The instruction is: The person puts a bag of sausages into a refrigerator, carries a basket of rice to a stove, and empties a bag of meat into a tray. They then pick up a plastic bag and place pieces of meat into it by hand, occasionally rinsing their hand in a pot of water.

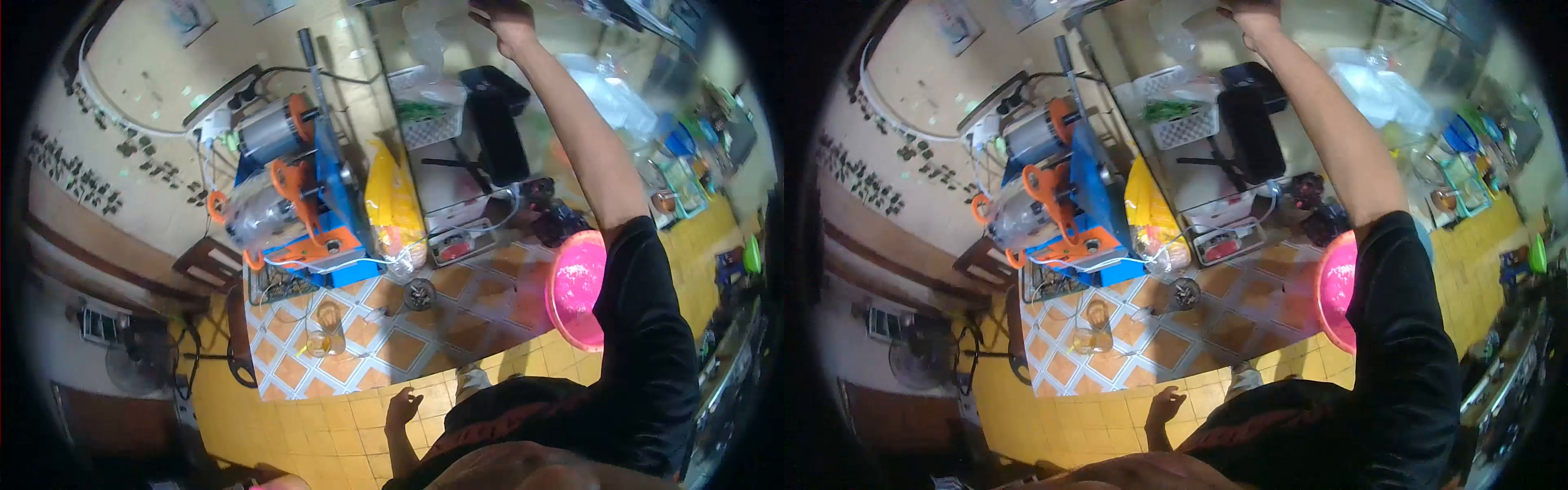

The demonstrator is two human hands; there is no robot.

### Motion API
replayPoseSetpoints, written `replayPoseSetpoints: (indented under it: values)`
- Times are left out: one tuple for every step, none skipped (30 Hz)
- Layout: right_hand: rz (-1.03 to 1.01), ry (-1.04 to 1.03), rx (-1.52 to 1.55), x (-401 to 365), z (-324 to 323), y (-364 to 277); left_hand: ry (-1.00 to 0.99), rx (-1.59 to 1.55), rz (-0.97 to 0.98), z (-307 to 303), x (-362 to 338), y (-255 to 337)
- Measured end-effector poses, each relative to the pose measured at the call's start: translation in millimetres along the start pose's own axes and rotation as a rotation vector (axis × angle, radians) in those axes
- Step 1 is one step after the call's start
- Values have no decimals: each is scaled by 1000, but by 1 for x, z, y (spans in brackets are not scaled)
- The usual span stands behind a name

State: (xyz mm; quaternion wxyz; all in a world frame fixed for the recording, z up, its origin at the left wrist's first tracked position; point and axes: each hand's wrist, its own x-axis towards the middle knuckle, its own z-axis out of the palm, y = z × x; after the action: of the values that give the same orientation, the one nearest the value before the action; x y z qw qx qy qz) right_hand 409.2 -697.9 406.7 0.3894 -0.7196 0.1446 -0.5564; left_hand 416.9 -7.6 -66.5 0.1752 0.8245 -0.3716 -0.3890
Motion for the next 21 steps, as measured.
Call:
replayPoseSetpoints:
  values:
    - [71, 170, 172, -19, -12, -28, -32, -66, -24, -28, -3, 43]
    - [134, 343, 346, -36, -26, -43, -65, -129, -48, -43, -1, 69]
    - [127, 368, 323, -53, -50, -51, -72, -223, 63, -41, 9, 70]
    - [150, 314, 433, -71, -84, -57, -97, -209, 83, -48, 12, 85]
    - [171, 259, 540, -90, -112, -67, -79, -227, 216, -59, 14, 111]
    - [161, 283, 510, -113, -131, -80, -64, -248, 350, -65, 20, 132]
    - [135, 344, 537, -140, -149, -94, -55, -158, 367, -62, 29, 143]
    - [108, 405, 566, -166, -167, -108, -85, -150, 390, -64, 32, 164]
    - [100, 431, 540, -189, -187, -121, -96, -144, 404, -70, 29, 192]
    - [109, 361, 546, -211, -208, -133, -104, -139, 418, -70, 29, 211]
    - [119, 290, 553, -230, -231, -144, -161, -260, 475, -62, 37, 220]
    - [118, 317, 534, -251, -257, -146, -189, -246, 486, -53, 38, 229]
    - [115, 267, 512, -274, -285, -142, -217, -244, 525, -52, 35, 255]
    - [113, 216, 490, -297, -307, -147, -245, -246, 565, -49, 30, 281]
    - [122, 294, 432, -315, -306, -167, -273, -237, 567, -44, 25, 307]
    - [133, 314, 417, -335, -320, -175, -335, -275, 606, -39, 20, 333]
    - [125, 310, 331, -355, -337, -182, -398, -314, 642, -28, 17, 356]
    - [121, 304, 245, -376, -353, -189, -438, -448, 743, -5, 20, 372]
    - [162, 362, 200, -398, -365, -198, -477, -587, 832, 20, 22, 387]
    - [188, 384, 192, -420, -376, -208, -425, -619, 851, 27, -2, 425]
    - [143, 315, -67, -442, -388, -220, -372, -644, 868, 31, -31, 471]
